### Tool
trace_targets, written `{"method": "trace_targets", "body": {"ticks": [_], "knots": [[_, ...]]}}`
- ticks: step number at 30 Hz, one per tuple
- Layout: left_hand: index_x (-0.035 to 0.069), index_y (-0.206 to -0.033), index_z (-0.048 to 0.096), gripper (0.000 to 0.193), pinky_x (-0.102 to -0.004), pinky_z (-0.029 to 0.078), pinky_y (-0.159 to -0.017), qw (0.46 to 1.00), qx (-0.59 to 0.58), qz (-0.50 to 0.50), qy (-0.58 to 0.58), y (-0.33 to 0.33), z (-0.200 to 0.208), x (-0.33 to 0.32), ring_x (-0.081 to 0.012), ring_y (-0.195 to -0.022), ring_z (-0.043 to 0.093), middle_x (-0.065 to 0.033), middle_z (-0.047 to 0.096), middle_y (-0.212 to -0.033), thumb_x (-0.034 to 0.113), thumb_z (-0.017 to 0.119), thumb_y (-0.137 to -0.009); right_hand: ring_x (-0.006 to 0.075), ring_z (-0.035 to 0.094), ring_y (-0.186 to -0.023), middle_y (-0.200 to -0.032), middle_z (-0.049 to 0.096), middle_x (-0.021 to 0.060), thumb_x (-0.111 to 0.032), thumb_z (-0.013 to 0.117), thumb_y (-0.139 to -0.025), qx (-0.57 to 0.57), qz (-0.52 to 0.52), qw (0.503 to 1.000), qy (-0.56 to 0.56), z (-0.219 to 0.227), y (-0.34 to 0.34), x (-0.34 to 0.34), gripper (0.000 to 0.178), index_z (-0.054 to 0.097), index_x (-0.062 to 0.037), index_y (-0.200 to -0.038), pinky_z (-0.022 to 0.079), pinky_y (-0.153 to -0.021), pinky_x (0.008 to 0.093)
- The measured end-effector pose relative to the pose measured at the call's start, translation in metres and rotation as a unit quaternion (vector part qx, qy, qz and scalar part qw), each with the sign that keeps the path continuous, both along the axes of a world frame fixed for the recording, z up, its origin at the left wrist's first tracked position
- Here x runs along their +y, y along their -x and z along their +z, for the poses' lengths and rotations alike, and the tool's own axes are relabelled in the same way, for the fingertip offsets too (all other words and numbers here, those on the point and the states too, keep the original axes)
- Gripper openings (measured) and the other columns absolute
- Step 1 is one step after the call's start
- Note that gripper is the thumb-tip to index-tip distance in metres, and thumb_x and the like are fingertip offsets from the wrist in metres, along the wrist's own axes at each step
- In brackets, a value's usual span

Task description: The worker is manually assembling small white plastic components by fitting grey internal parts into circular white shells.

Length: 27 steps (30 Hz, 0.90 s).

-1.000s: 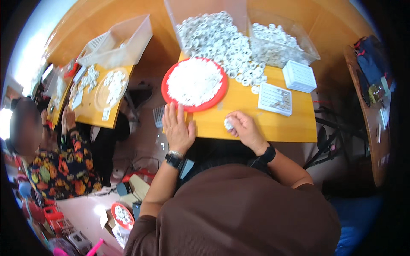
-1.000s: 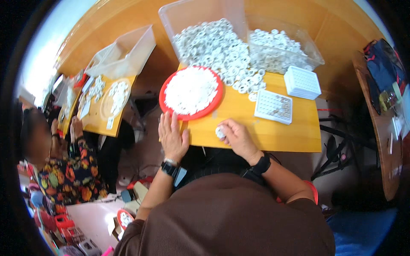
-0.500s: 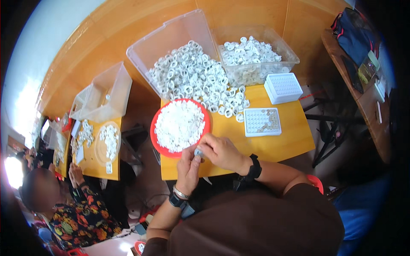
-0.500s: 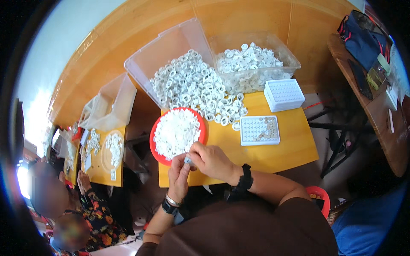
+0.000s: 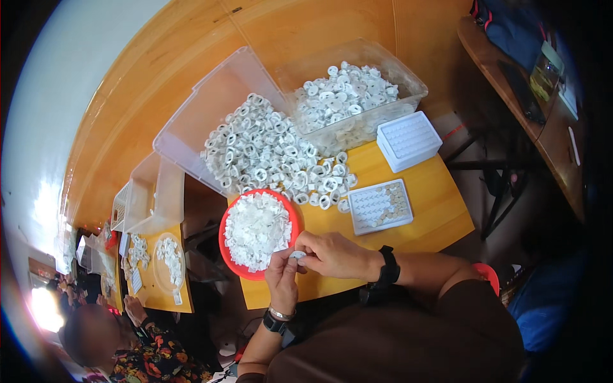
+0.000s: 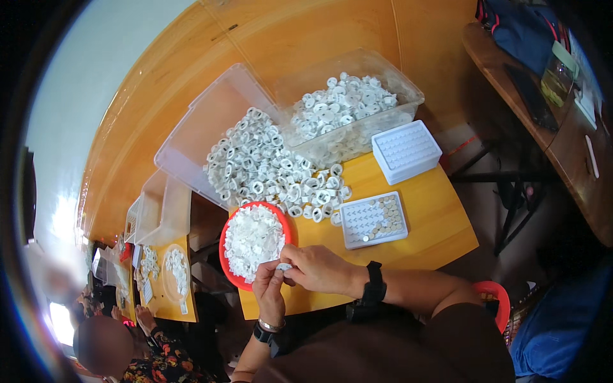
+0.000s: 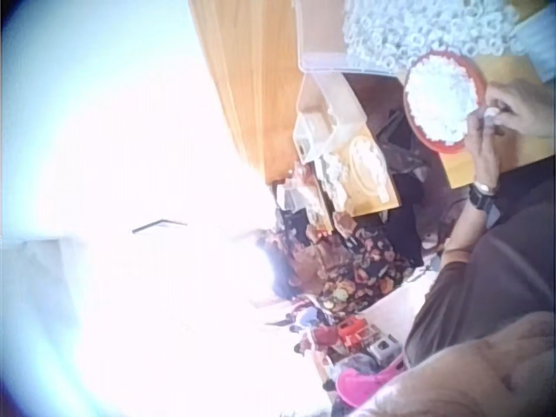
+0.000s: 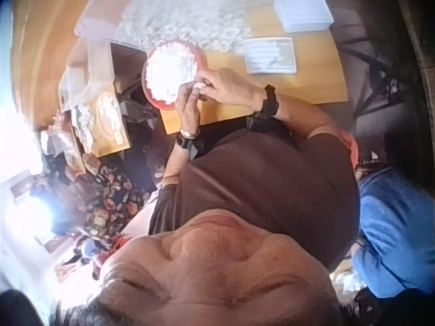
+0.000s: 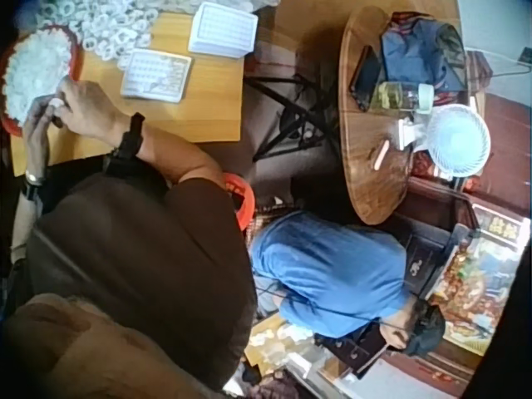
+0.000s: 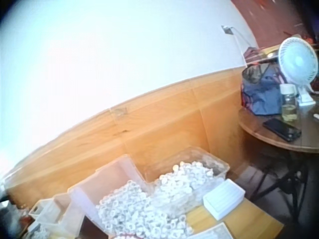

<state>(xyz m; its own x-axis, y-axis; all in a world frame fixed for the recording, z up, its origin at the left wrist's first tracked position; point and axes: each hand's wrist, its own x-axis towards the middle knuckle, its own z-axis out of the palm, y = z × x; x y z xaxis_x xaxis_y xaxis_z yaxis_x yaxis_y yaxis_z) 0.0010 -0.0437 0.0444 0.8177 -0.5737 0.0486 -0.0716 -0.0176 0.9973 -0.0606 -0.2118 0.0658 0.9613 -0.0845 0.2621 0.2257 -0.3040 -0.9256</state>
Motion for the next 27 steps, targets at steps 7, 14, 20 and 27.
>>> {"method": "trace_targets", "body": {"ticks": [7, 14, 20, 27], "knots": [[-0.003, -0.109, 0.057, 0.018, -0.0261, 0.048, -0.070, 0.996, -0.077, -0.012, -0.044, -0.003, -0.003, -0.028, -0.0118, -0.075, 0.057, -0.0055, 0.063, -0.085, 0.003, 0.047, -0.096, 0.0358, 0.063, -0.067, -0.070, 0.062, 0.0168, -0.011, 0.061, -0.085, 0.000, -0.034, 0.999, -0.023, -0.019, -0.004, -0.019, 0.016, 0.050, -0.0028, -0.094, 0.048, -0.057, 0.0412], [-0.003, -0.112, 0.057, 0.021, -0.0247, 0.048, -0.072, 0.985, -0.117, -0.022, -0.124, -0.012, -0.015, -0.023, -0.0109, -0.077, 0.059, -0.0056, 0.064, -0.091, 0.003, 0.046, -0.095, 0.0346, 0.064, -0.067, -0.071, 0.062, 0.0159, -0.009, 0.062, -0.086, 0.003, -0.030, 0.997, -0.077, -0.036, -0.010, -0.019, 0.016, 0.050, -0.0023, -0.094, 0.048, -0.057, 0.0400], [0.001, -0.110, 0.061, 0.020, -0.0275, 0.048, -0.069, 0.988, -0.116, 0.017, -0.105, -0.010, -0.020, -0.028, -0.0138, -0.074, 0.058, -0.0068, 0.064, -0.087, 0.002, 0.047, -0.095, 0.0363, 0.063, -0.068, -0.072, 0.061, 0.0158, -0.008, 0.059, -0.087, -0.008, -0.040, 0.998, -0.048, -0.037, -0.011, -0.017, 0.014, 0.049, -0.0031, -0.095, 0.047, -0.057, 0.0411], [-0.003, -0.115, 0.057, 0.022, -0.0255, 0.048, -0.072, 0.982, -0.135, -0.035, -0.130, -0.002, -0.008, -0.022, -0.0122, -0.078, 0.059, -0.0063, 0.064, -0.088, 0.001, 0.046, -0.096, 0.0330, 0.063, -0.066, -0.071, 0.061, 0.0147, -0.011, 0.058, -0.089, -0.011, -0.058, 0.998, 0.002, -0.041, -0.005, -0.012, 0.012, 0.051, -0.0035, -0.093, 0.047, -0.057, 0.0389]]}}
